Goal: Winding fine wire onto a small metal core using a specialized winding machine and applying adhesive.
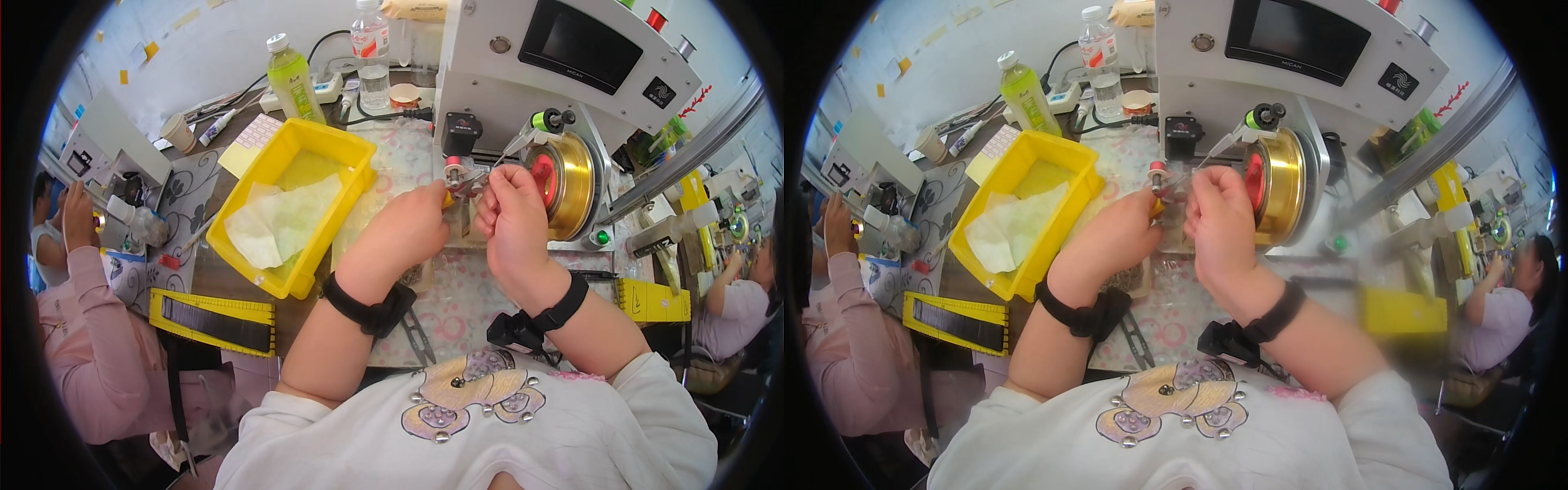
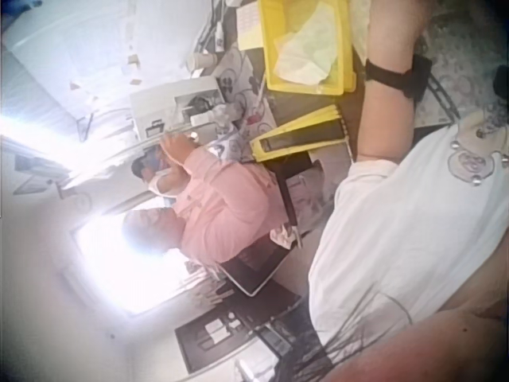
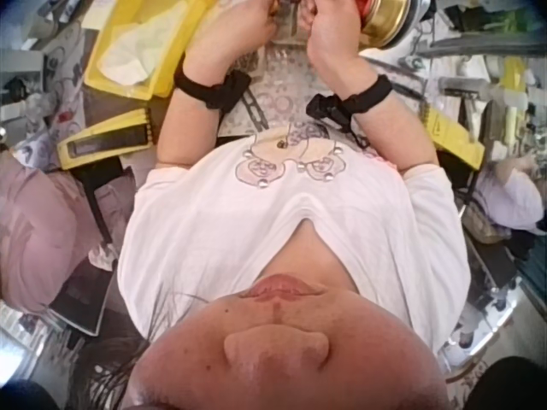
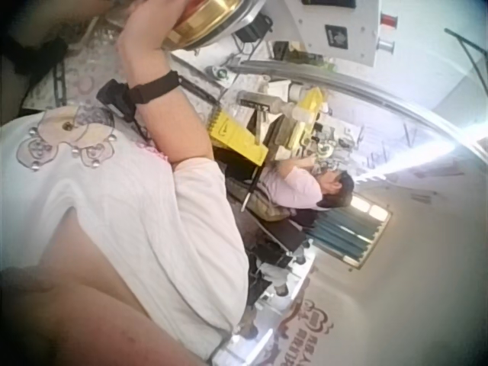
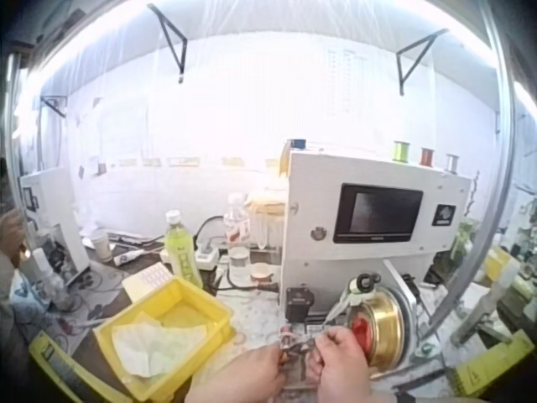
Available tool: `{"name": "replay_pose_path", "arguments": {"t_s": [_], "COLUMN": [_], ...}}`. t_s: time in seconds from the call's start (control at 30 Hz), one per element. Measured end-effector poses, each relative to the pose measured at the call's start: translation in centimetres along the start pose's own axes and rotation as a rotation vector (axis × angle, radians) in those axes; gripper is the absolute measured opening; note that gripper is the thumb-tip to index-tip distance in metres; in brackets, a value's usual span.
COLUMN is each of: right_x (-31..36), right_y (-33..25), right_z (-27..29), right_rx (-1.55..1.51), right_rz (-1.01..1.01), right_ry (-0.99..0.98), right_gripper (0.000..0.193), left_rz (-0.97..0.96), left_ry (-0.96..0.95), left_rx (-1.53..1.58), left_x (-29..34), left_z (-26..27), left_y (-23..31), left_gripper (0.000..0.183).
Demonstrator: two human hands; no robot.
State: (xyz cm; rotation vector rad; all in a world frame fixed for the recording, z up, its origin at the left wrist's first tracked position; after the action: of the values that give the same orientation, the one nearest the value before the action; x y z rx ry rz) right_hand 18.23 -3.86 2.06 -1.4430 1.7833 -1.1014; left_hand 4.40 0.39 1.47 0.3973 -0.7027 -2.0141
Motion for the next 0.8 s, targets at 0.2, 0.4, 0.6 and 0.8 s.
{"name": "replay_pose_path", "arguments": {"t_s": [0.2,0.4,0.6,0.8], "right_x": [-0.1,0.0,0.0,1.0], "right_y": [0.2,-0.4,-0.6,-1.1], "right_z": [-0.2,-0.3,-0.2,-0.3], "right_rx": [0.028,0.017,-0.005,-0.053], "right_rz": [0.029,0.004,-0.017,-0.059], "right_ry": [0.017,0.019,-0.012,-0.021], "right_gripper": [0.006,0.006,0.008,0.009], "left_rz": [0.039,-0.248,-0.447,-0.565], "left_ry": [0.102,0.529,0.644,0.676], "left_rx": [-0.223,0.121,0.220,0.133], "left_x": [0.8,0.5,-1.4,-0.7], "left_z": [0.8,1.6,1.0,0.9], "left_y": [0.9,1.9,3.3,3.9], "left_gripper": [0.033,0.030,0.012,0.008]}}
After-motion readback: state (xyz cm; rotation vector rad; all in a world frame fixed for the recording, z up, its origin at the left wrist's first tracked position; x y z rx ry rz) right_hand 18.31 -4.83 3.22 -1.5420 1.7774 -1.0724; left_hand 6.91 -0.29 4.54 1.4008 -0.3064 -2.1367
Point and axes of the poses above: each hand's wrist, its own x-axis away from the middle knuckle, its own z-axis out of the back of the hand, y = z × x, the point moved 1 cm from there along -x, towards the middle knuckle
